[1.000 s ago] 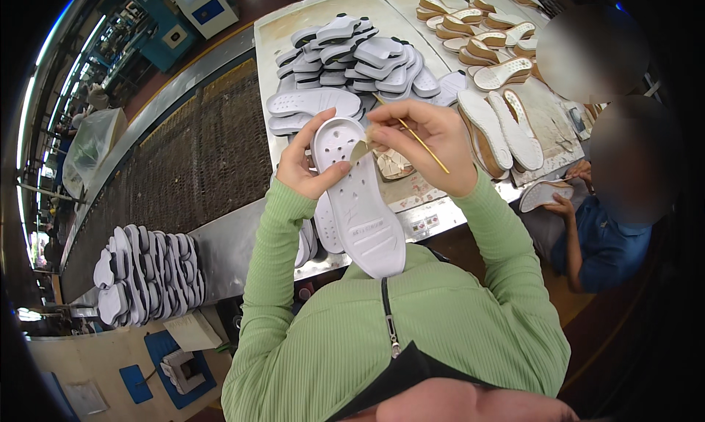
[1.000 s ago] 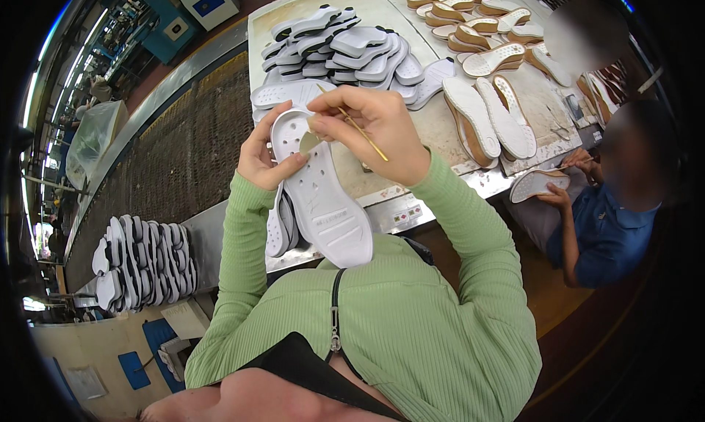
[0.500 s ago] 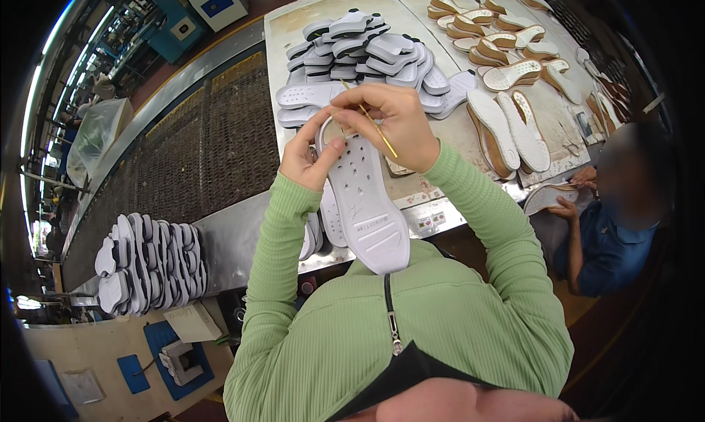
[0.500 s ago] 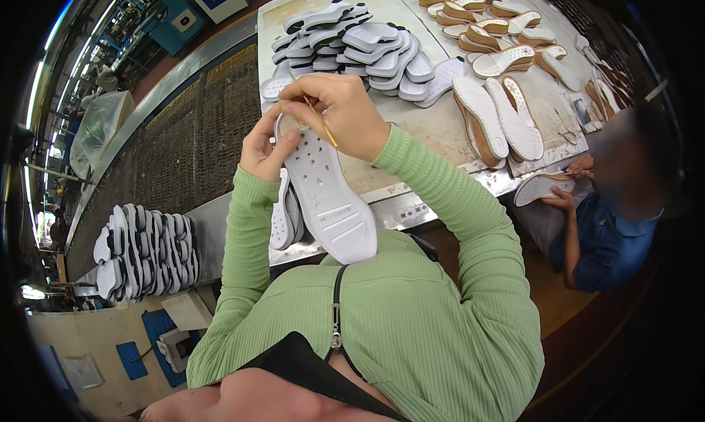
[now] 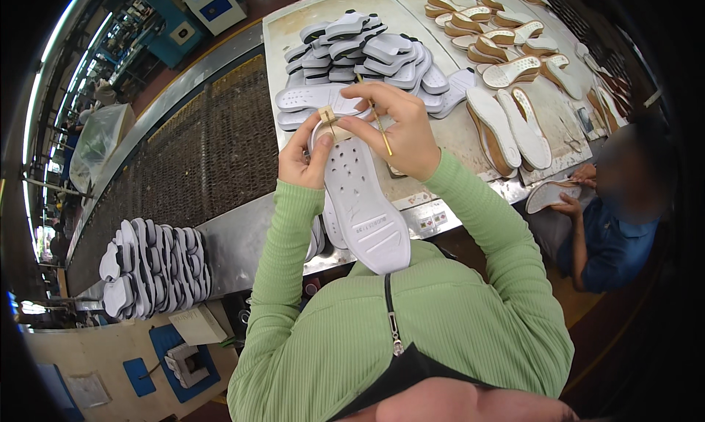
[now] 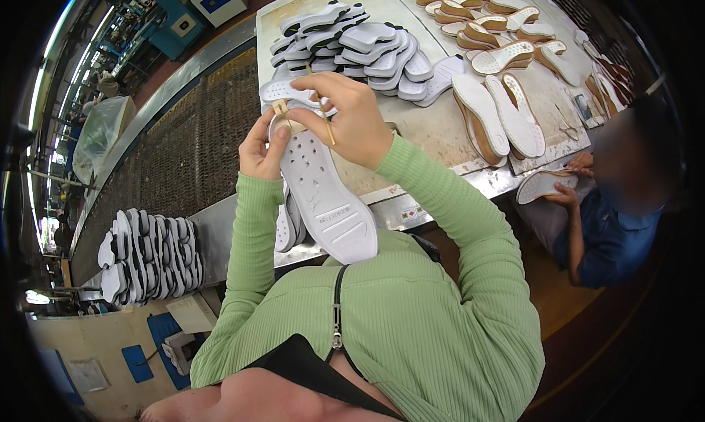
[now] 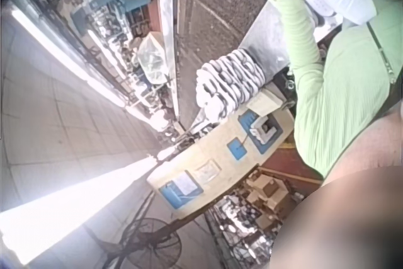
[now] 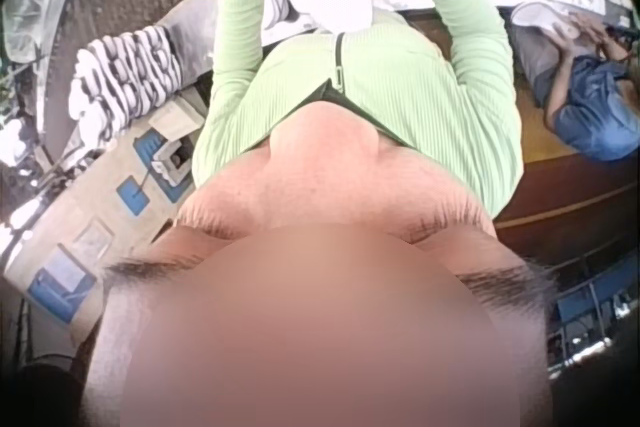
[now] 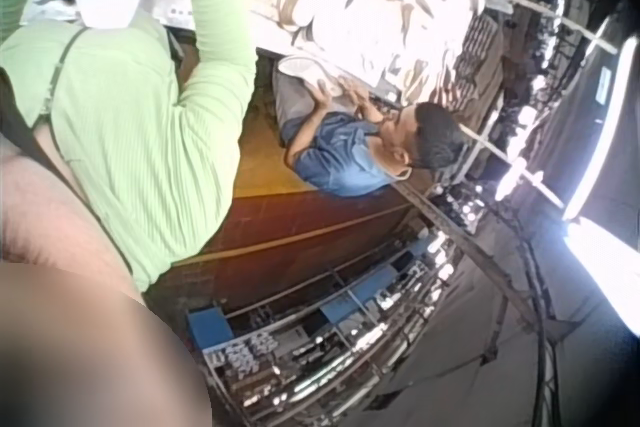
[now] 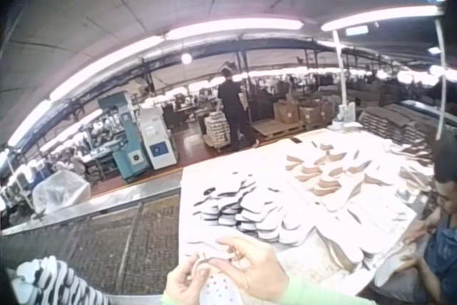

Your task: The person applies adhesive to the edges of white shoe insoles using a small brush, then stacks the treated insoles on the table. The person repeats this process for multiple insoles, occasionally repositioning the stack.

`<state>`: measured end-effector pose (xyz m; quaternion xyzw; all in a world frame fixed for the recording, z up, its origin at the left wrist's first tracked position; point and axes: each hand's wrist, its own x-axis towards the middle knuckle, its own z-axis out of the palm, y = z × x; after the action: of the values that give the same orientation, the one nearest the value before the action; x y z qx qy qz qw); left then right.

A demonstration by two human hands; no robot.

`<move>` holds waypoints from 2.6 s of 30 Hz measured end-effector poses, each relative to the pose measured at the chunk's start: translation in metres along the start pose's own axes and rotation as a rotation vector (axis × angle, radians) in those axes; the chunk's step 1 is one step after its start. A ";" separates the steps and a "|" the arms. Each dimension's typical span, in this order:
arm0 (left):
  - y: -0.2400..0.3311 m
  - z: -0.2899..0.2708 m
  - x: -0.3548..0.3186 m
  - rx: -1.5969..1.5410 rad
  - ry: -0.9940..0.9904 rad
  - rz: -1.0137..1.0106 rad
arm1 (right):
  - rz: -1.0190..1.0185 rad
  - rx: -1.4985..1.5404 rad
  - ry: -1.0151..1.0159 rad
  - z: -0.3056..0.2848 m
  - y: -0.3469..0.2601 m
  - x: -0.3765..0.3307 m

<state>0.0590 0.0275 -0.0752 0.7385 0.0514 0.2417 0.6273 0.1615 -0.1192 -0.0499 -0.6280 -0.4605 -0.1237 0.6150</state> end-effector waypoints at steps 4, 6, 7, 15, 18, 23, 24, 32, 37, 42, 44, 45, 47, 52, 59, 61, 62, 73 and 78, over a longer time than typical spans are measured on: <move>-0.002 -0.001 -0.001 -0.009 -0.005 0.013 | 0.328 0.156 -0.120 0.008 0.011 -0.017; -0.002 -0.001 -0.001 -0.002 -0.014 0.009 | 0.348 0.246 -0.083 0.012 0.015 -0.024; -0.001 -0.001 -0.002 -0.011 -0.014 0.005 | 0.389 0.285 -0.068 0.013 0.017 -0.026; 0.004 -0.003 -0.003 -0.014 -0.044 -0.001 | 0.371 0.327 -0.039 0.015 0.016 -0.030; 0.002 -0.003 -0.002 -0.021 -0.036 0.003 | 0.376 0.345 -0.028 0.015 0.013 -0.031; 0.003 -0.004 -0.002 -0.027 -0.045 -0.014 | 0.385 0.340 -0.044 0.014 0.010 -0.033; 0.004 -0.004 -0.002 -0.027 -0.052 -0.016 | 0.395 0.340 -0.061 0.013 0.010 -0.032; 0.008 -0.002 -0.005 0.015 -0.068 0.030 | 0.418 0.353 -0.079 0.011 0.006 -0.031; 0.008 0.000 -0.005 0.066 -0.057 0.057 | 0.390 0.375 -0.020 0.016 0.010 -0.032; 0.007 -0.003 -0.005 0.032 -0.079 0.044 | 0.419 0.395 -0.059 0.014 0.010 -0.034; 0.008 -0.003 -0.006 0.025 -0.083 0.027 | 0.441 0.404 -0.084 0.012 0.008 -0.035; 0.008 -0.003 -0.005 0.015 -0.086 0.031 | 0.437 0.413 -0.081 0.012 0.008 -0.034; 0.009 -0.002 -0.005 0.036 -0.072 0.056 | 0.434 0.440 -0.075 0.011 0.007 -0.034; 0.017 0.004 -0.007 0.023 -0.016 0.073 | 0.434 0.471 -0.065 0.010 0.003 -0.033; 0.028 0.008 -0.009 0.046 0.005 0.167 | 0.259 0.237 -0.081 -0.005 -0.017 -0.020; 0.030 0.010 -0.009 0.044 0.008 0.186 | -0.157 -0.168 0.020 -0.013 -0.024 -0.011; 0.032 0.011 -0.010 0.058 0.005 0.190 | -0.221 -0.219 0.010 -0.015 -0.028 -0.007; 0.059 0.016 -0.030 0.130 0.003 0.265 | -0.218 -0.114 -0.193 -0.039 -0.067 0.012; 0.069 0.013 -0.043 0.175 -0.016 0.326 | -0.011 0.198 -0.213 -0.064 -0.086 0.019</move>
<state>0.0115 -0.0150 -0.0233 0.7908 -0.0531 0.3291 0.5134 0.1358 -0.1830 0.0342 -0.5714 -0.5366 -0.0139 0.6208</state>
